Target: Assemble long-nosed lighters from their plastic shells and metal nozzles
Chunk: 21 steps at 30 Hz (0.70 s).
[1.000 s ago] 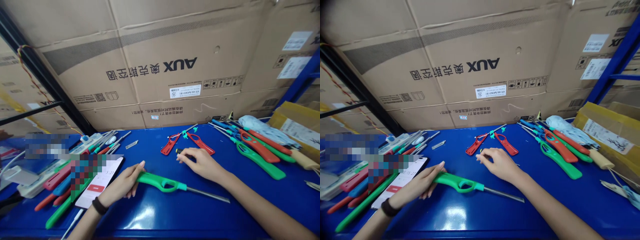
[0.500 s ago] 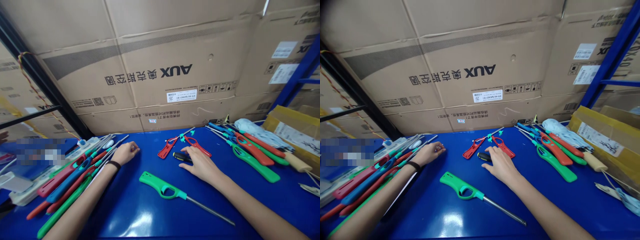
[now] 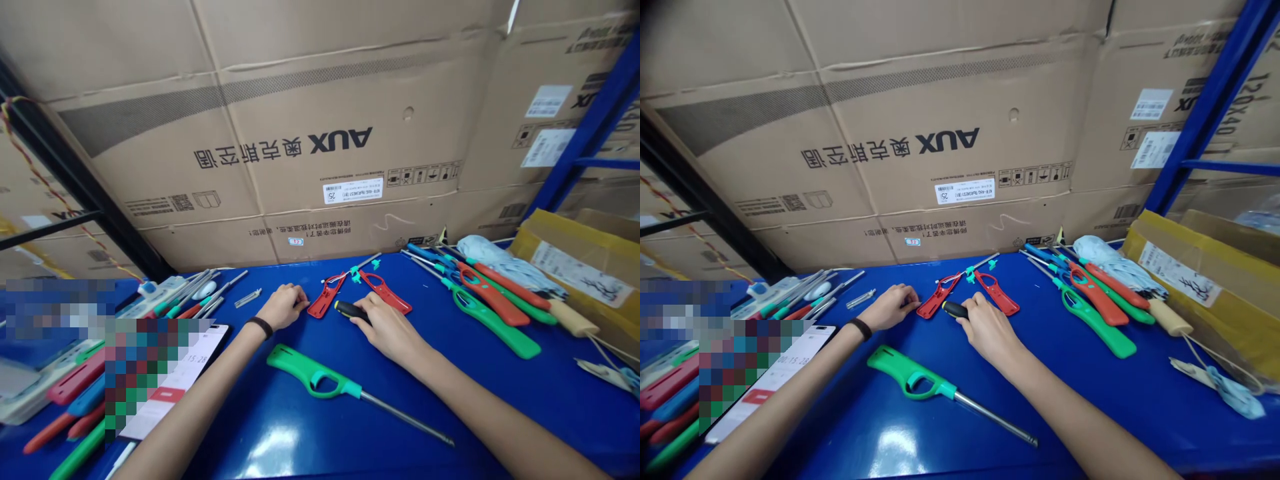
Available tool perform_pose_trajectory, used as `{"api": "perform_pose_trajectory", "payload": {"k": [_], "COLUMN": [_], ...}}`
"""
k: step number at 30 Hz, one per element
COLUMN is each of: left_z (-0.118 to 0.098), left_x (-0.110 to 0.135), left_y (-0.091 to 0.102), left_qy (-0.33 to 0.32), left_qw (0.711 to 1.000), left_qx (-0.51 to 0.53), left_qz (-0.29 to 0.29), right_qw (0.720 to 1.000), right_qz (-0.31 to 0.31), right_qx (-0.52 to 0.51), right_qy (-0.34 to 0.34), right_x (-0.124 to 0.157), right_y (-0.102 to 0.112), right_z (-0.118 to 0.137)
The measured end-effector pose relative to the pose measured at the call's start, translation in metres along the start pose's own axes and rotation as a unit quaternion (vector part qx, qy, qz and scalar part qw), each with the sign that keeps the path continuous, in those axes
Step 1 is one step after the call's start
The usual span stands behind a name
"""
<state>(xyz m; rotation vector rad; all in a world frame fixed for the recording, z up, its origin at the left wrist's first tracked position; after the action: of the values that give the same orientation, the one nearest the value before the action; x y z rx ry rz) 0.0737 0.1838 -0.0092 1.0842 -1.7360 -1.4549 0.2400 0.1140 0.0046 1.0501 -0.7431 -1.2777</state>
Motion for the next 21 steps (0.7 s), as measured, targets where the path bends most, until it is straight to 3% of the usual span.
{"api": "perform_pose_trajectory", "payload": {"k": [6,11,13,17,21], "left_z": [-0.008,-0.031,-0.044,-0.071,-0.079], "left_x": [0.026,0.072,0.090,0.115,0.120], "left_y": [0.023,0.047,0.052,0.045,0.037], "left_qy": [-0.037,-0.120,-0.156,-0.237,-0.267], "left_qw": [0.998,0.992,0.985,0.936,0.891], "left_qx": [0.006,-0.007,-0.068,-0.259,-0.365], "left_qz": [-0.044,-0.030,-0.018,0.021,0.035], "right_qw": [1.000,0.999,0.999,0.998,0.998], "right_qz": [0.018,0.027,0.026,0.027,0.027], "right_qx": [-0.018,-0.024,-0.027,-0.031,-0.031], "right_qy": [0.011,0.022,0.031,0.044,0.044], "right_x": [0.004,0.006,0.007,0.008,0.007], "right_y": [0.001,-0.002,-0.004,-0.006,-0.006], "right_z": [0.006,0.009,0.011,0.012,0.011]}}
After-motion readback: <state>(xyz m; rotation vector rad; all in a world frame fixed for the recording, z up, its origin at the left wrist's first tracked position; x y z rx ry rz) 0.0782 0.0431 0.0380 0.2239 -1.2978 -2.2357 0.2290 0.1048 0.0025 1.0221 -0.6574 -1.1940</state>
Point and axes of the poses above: each hand's wrist, its own x-axis away from the middle knuckle, its own y-axis out of the back of the hand, z = x × y, the point moved 10 cm from there along -x, towards the middle knuckle, and after that the axes turned 6 degrees about -y, right-handed, at the moved point
